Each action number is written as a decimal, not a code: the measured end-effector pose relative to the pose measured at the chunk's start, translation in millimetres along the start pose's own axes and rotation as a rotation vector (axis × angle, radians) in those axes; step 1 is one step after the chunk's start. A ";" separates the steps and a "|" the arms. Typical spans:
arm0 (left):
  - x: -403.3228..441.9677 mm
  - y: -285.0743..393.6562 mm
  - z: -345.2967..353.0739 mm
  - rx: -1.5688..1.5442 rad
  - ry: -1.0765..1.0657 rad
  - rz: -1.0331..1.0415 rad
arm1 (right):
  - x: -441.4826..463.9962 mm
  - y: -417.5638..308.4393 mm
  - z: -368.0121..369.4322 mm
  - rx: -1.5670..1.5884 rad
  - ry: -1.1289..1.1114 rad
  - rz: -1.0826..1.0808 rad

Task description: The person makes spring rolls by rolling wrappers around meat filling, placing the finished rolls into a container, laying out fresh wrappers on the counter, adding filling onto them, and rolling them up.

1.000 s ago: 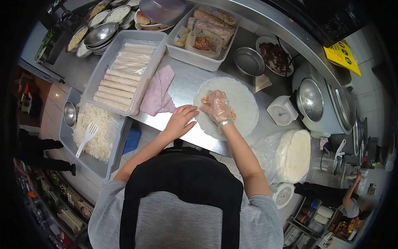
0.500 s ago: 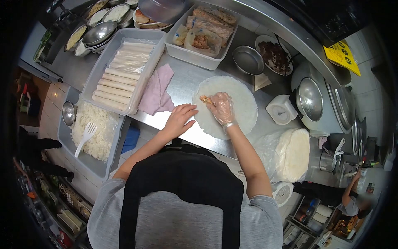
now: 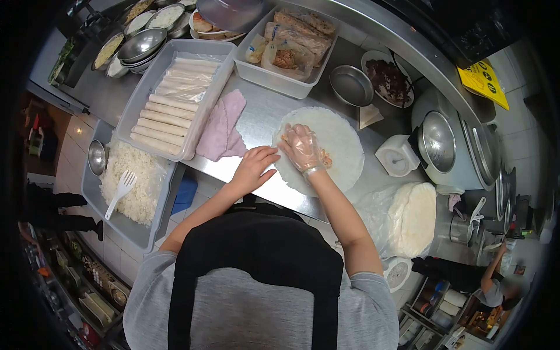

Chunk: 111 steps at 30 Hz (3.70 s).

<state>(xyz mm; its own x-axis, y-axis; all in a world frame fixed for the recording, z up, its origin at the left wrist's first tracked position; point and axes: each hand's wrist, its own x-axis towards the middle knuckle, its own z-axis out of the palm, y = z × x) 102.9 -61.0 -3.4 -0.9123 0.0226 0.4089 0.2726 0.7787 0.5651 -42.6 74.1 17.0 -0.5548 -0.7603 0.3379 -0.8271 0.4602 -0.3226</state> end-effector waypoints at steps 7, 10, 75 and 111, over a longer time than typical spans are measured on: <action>6.6 -11.5 -7.5 -0.043 -0.080 0.001 | 5.0 31.1 -13.9 0.075 -0.006 -0.009; 30.3 -15.8 -19.2 -0.187 0.013 -0.062 | -1.4 39.8 -37.8 0.518 0.089 0.378; 55.0 -28.1 1.9 -0.028 -0.087 -0.130 | -67.6 37.8 -15.3 0.034 0.191 0.174; 55.3 -26.3 3.9 -0.001 -0.083 -0.125 | -65.5 39.0 -21.0 0.116 0.147 0.229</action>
<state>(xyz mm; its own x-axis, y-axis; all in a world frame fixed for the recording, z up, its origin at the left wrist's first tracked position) 44.1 -77.8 1.6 -0.9614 -0.0224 0.2743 0.1557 0.7778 0.6090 -40.3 151.4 0.9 -0.7397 -0.5644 0.3666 -0.6680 0.5498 -0.5014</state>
